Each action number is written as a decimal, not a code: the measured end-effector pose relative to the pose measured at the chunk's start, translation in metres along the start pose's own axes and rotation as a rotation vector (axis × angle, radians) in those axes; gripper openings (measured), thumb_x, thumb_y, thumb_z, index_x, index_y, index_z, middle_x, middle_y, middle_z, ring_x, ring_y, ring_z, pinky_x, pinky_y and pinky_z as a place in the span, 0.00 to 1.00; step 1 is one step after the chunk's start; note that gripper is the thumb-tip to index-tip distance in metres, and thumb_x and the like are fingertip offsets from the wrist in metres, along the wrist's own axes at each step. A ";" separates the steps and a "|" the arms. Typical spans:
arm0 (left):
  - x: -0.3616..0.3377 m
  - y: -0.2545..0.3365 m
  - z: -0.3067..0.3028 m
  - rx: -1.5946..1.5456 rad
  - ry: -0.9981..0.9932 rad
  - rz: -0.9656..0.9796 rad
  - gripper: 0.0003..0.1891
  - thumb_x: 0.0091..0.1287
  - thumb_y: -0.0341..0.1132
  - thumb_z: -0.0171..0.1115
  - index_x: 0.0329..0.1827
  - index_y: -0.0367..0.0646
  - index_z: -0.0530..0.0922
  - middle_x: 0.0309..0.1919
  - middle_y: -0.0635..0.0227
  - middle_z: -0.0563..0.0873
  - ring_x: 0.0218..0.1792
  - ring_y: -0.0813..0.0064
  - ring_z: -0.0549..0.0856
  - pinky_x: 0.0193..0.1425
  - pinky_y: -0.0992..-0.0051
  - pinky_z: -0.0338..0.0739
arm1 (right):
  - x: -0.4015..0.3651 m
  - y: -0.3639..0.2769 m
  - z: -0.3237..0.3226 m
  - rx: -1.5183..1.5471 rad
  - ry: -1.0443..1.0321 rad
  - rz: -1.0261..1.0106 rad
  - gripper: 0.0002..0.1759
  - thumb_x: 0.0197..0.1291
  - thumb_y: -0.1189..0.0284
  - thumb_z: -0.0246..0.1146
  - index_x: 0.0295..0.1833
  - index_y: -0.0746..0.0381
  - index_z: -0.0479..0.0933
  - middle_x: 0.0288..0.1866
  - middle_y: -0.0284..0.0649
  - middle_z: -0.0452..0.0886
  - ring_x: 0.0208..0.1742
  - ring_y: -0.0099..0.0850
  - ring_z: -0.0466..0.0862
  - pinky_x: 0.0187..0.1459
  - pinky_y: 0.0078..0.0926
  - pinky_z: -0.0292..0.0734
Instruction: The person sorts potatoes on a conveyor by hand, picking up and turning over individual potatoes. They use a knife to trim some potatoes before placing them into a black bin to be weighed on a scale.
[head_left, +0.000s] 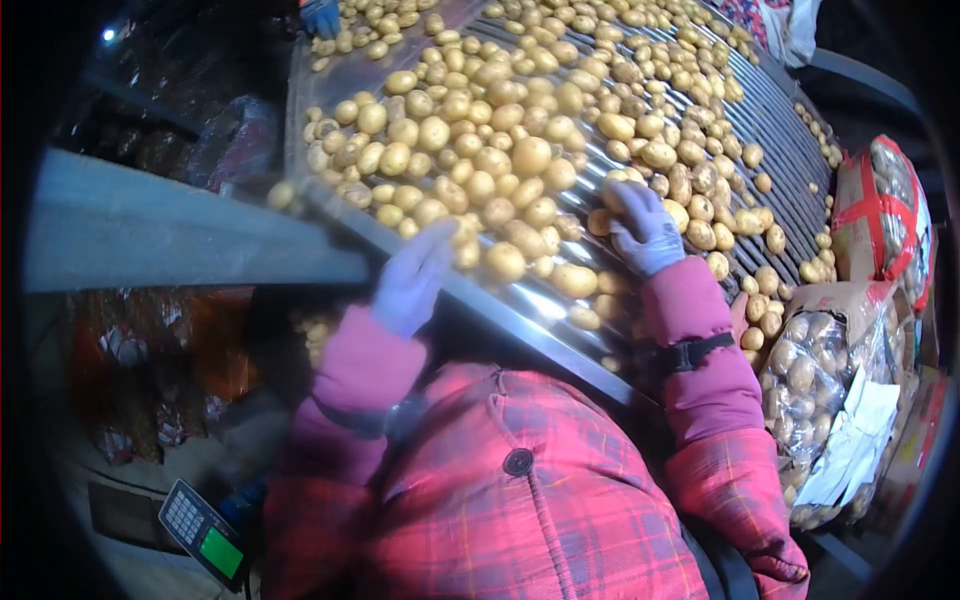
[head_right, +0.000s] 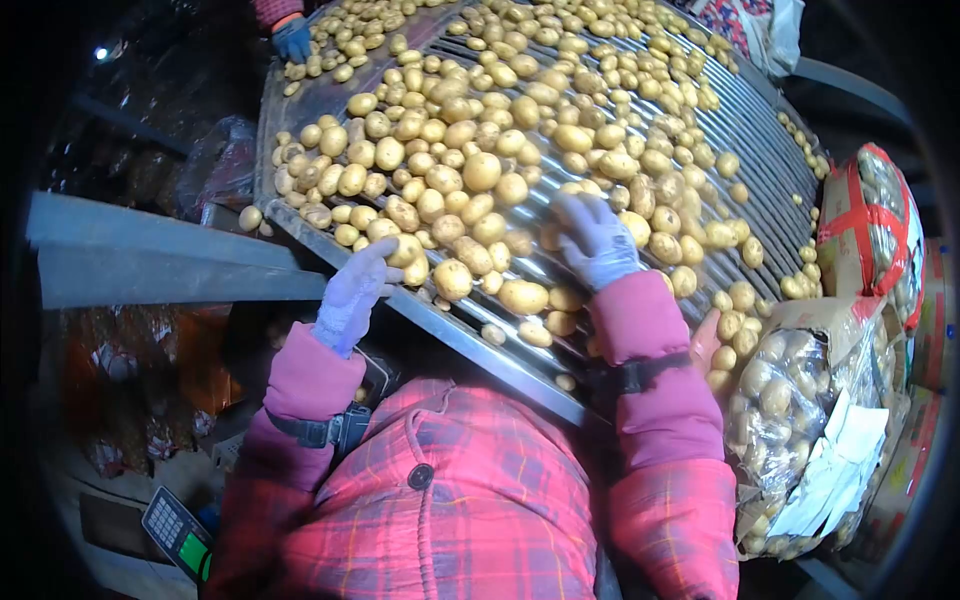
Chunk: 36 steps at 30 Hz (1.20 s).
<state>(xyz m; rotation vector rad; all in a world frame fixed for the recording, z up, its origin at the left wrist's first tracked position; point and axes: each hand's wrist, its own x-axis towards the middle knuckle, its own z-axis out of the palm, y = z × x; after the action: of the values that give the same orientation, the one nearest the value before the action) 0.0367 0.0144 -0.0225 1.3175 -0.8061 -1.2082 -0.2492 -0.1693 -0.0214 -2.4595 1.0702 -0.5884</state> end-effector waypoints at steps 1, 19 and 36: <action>0.003 0.004 0.009 -0.186 -0.121 -0.032 0.26 0.72 0.41 0.53 0.68 0.35 0.63 0.54 0.64 0.76 0.44 0.79 0.79 0.46 0.81 0.73 | -0.013 0.011 -0.003 0.178 0.062 0.107 0.29 0.56 0.64 0.62 0.65 0.49 0.68 0.56 0.50 0.74 0.56 0.49 0.76 0.56 0.40 0.73; 0.041 -0.001 0.017 1.522 -0.090 0.252 0.40 0.50 0.56 0.64 0.65 0.44 0.66 0.54 0.53 0.75 0.53 0.54 0.77 0.56 0.56 0.71 | -0.027 -0.041 -0.031 -0.005 0.129 -0.033 0.18 0.58 0.66 0.59 0.53 0.62 0.75 0.51 0.48 0.78 0.52 0.46 0.77 0.54 0.41 0.71; 0.047 0.050 0.036 -1.052 0.257 -0.442 0.27 0.68 0.56 0.46 0.56 0.43 0.71 0.50 0.52 0.79 0.48 0.51 0.81 0.45 0.52 0.80 | 0.123 -0.048 0.045 -0.288 -0.533 -0.069 0.24 0.55 0.52 0.59 0.56 0.50 0.72 0.53 0.49 0.72 0.53 0.48 0.74 0.51 0.48 0.71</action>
<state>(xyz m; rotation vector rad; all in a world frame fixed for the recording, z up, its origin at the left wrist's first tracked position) 0.0236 -0.0476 0.0223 0.7251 0.3446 -1.4503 -0.1216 -0.2229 -0.0076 -2.6737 0.8958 0.2225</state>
